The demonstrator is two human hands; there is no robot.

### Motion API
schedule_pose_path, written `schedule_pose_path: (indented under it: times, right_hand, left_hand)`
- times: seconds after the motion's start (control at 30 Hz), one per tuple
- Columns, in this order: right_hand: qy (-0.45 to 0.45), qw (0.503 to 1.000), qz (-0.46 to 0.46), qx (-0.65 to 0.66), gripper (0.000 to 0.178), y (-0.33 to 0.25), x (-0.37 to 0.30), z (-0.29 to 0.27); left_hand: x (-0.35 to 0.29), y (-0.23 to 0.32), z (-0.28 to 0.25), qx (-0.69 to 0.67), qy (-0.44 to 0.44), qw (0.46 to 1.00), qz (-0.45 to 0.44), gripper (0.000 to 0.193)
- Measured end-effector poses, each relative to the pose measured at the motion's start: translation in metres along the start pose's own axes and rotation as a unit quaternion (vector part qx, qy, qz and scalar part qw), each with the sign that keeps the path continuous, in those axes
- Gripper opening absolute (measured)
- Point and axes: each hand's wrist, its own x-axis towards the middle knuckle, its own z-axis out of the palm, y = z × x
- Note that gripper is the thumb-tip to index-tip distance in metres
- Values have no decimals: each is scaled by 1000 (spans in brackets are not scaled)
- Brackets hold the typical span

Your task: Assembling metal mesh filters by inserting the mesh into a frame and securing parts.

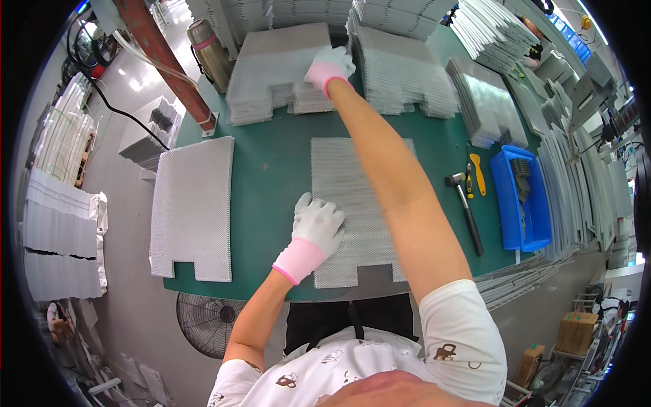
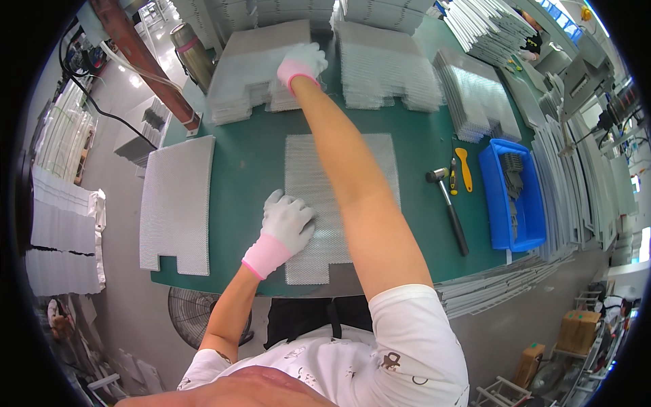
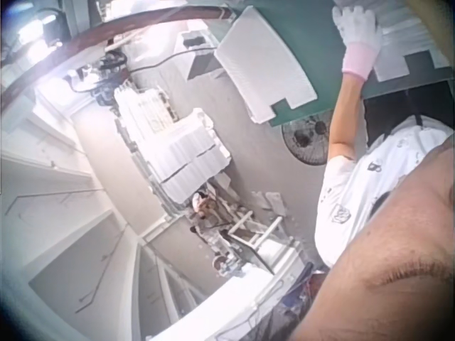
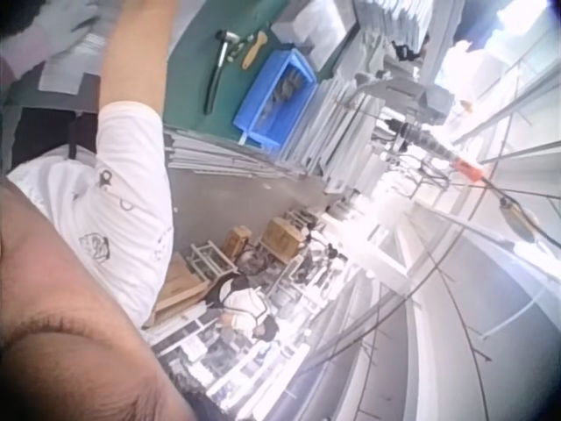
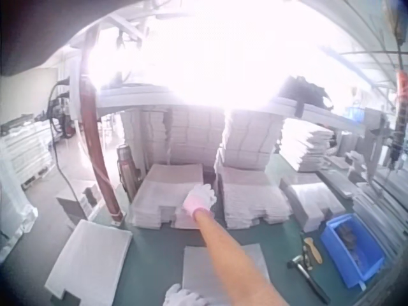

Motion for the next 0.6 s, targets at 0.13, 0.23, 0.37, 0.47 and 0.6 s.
schedule_pose_path:
  times: [0.13,0.23,0.37,0.47,0.6]
  right_hand:
    - [37,997,-24,60,48,-4,10,-30]
    - [-74,996,-48,20,74,4,10,-45]
    - [-148,988,-16,29,101,-1,-17,-20]
    - [-179,982,-19,-52,104,-10,-18,-14]
    - [-172,985,-18,-20,96,-10,3,-34]
  left_hand:
    - [-2,-4,-1,-18,2,1000,-4,8]
    - [3,-4,-1,-30,-10,999,-5,8]
    - [5,-5,4,-8,12,1000,9,8]
    - [4,-6,5,-11,27,999,23,10]
    - [6,-4,3,-17,29,999,23,10]
